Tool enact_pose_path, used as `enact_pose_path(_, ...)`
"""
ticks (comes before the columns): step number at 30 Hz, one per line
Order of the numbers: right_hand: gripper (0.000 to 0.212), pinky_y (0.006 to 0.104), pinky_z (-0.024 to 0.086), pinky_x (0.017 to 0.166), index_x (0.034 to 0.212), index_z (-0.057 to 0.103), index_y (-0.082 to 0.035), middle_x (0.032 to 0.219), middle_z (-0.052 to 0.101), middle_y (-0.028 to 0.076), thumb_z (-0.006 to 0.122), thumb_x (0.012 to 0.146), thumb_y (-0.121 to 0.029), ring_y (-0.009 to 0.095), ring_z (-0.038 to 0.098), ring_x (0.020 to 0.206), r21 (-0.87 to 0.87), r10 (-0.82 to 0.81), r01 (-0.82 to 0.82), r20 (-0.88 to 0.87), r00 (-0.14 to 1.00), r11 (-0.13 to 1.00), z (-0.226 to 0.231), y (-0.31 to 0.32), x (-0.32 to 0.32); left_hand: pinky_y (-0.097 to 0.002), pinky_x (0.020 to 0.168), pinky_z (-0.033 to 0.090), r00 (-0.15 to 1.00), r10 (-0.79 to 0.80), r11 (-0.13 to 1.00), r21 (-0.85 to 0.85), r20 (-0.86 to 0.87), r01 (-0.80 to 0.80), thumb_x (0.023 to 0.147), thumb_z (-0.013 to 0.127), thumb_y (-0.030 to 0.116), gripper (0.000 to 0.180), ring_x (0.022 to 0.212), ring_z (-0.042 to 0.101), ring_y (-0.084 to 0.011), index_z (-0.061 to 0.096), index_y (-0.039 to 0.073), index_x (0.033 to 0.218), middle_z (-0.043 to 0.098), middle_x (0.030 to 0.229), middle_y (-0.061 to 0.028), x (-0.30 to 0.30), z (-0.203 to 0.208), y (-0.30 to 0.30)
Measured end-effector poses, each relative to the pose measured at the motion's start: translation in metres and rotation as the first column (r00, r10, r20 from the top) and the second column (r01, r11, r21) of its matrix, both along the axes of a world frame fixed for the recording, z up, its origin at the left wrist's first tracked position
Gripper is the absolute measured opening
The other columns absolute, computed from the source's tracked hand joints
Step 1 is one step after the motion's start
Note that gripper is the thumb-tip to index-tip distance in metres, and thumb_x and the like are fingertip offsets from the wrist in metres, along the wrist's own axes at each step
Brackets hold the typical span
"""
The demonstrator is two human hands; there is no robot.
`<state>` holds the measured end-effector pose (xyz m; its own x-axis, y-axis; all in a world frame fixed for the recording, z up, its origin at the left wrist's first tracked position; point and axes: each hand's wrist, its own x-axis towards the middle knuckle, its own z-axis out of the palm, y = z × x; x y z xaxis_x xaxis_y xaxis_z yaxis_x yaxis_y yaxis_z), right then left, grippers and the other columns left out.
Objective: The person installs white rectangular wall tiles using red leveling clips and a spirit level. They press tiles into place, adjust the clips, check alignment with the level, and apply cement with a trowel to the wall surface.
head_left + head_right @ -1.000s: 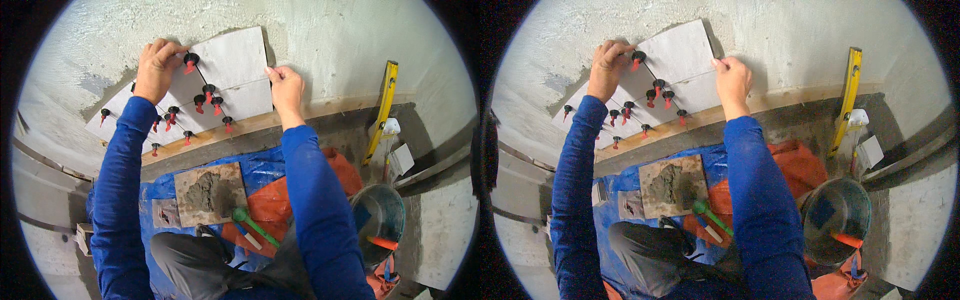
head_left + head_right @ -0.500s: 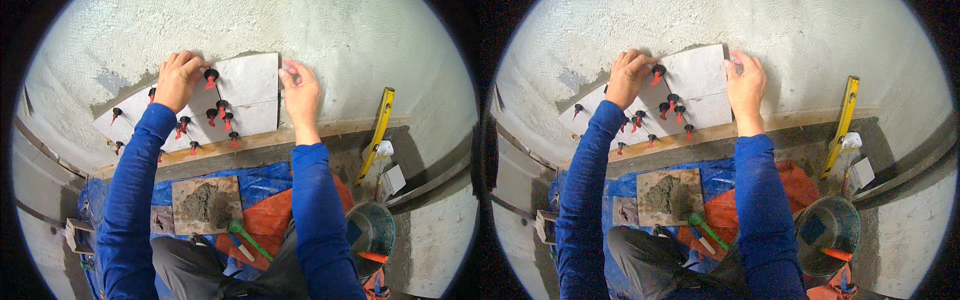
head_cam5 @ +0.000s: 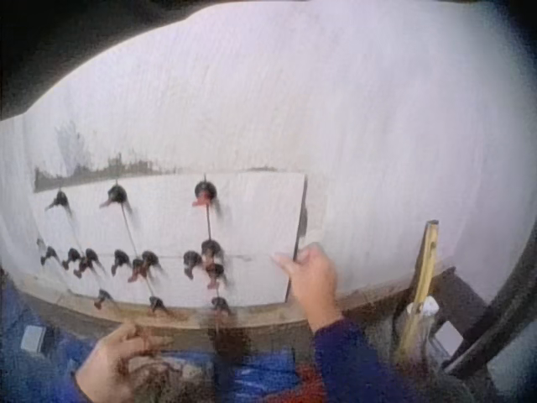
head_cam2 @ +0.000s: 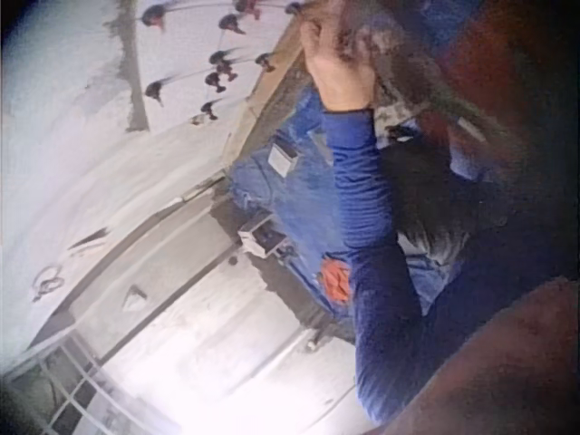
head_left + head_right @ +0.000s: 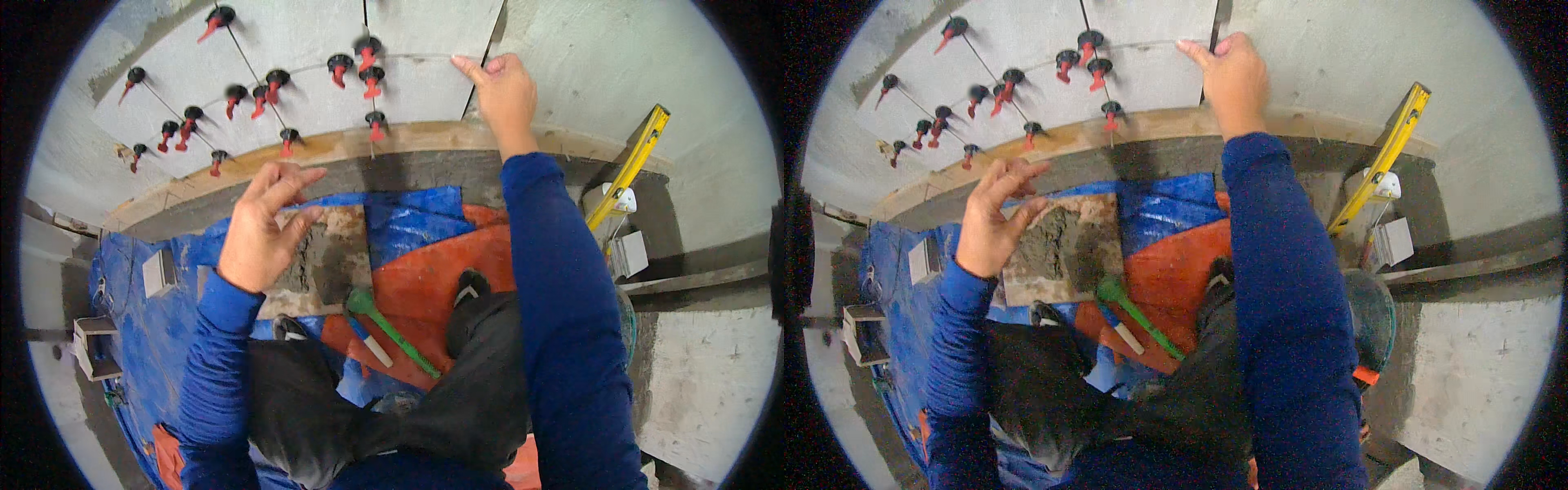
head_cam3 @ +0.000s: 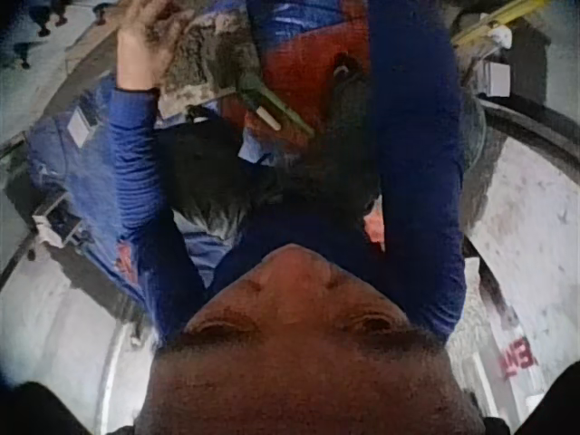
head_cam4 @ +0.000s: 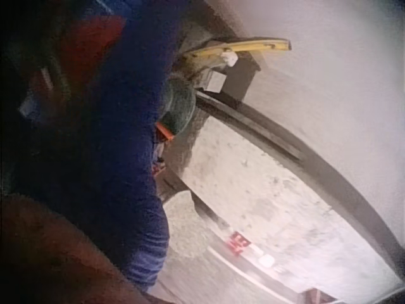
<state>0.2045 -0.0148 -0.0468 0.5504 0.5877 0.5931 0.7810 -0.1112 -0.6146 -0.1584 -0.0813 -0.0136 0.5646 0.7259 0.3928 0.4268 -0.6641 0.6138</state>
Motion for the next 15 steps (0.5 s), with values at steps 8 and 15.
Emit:
enact_pose_path(8,0.071,0.0453,0.056,0.071,0.084,0.071,-0.001,0.079,0.074,0.017,0.090,0.069,-0.068,0.034,0.071,0.073,0.110,0.088,-0.074,-0.135,0.987,0.991,-0.013,0.010,0.017,-0.0342,0.080,0.055,0.992,-0.018,0.997,-0.083,-0.127,0.008,0.086,0.077,-0.003,0.039,0.087,0.066,-0.0209,0.072,0.004,0.125,0.064,0.105,-0.0106,-0.030,-0.028,0.014)
enact_pose_path(15,0.065,0.0439,0.055,0.069,0.086,0.074,-0.001,0.081,0.075,0.014,0.087,0.076,-0.064,0.031,0.071,0.073,0.162,0.051,-0.029,-0.130,0.990,0.986,-0.021,0.009,0.021,-0.0332,0.080,0.055,0.990,-0.010,0.995,-0.102,-0.142,-0.005,0.089,0.075,-0.003,0.037,0.087,0.066,-0.0202,0.072,0.004,0.125,0.064,0.105,-0.0102,-0.038,-0.030,0.013)
